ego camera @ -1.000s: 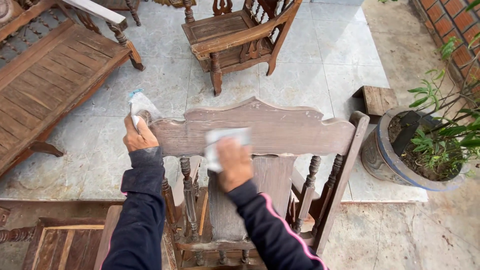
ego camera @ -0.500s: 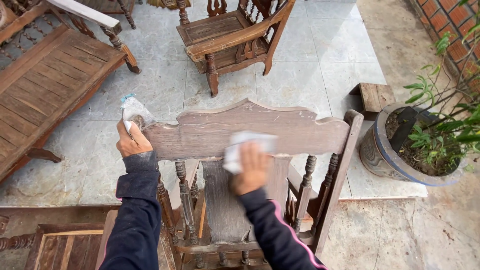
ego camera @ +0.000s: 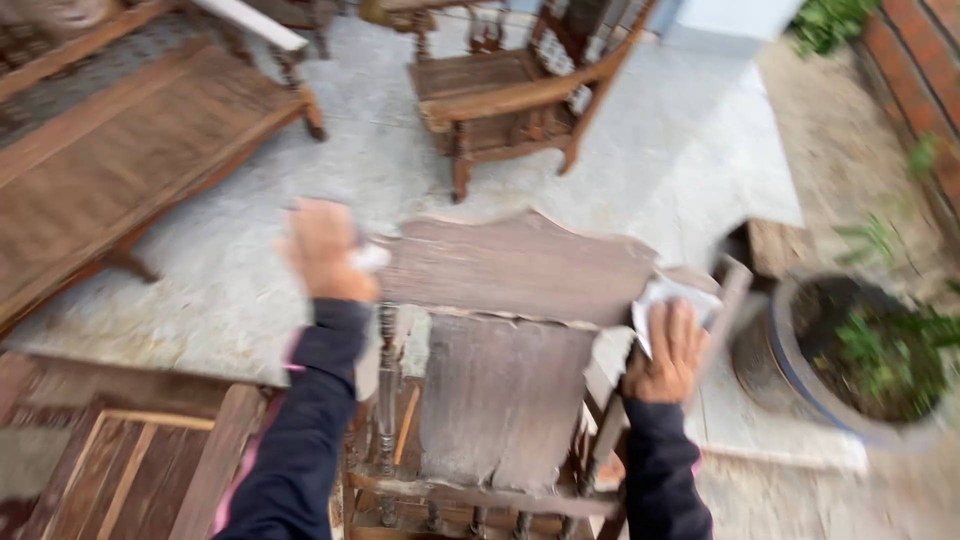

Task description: Sanding a wooden chair by hand with sandpaper.

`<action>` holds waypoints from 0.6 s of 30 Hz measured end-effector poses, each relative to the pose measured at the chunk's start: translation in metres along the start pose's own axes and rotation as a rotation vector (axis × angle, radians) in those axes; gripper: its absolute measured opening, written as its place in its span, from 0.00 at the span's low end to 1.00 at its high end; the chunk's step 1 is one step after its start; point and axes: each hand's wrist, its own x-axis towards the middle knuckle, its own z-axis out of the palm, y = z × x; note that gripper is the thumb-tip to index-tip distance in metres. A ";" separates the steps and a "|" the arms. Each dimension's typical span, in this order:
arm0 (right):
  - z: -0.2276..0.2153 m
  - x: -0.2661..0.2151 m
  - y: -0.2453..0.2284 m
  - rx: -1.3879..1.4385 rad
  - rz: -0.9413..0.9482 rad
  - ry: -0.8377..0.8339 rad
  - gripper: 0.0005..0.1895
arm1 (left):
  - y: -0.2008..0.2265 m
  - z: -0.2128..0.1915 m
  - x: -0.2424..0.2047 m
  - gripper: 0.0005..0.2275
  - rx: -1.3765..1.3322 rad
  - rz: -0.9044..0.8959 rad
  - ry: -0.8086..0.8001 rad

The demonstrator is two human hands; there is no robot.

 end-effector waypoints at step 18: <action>0.037 -0.012 0.010 -0.025 -0.010 0.064 0.34 | 0.051 -0.020 -0.016 0.44 -0.087 0.060 0.043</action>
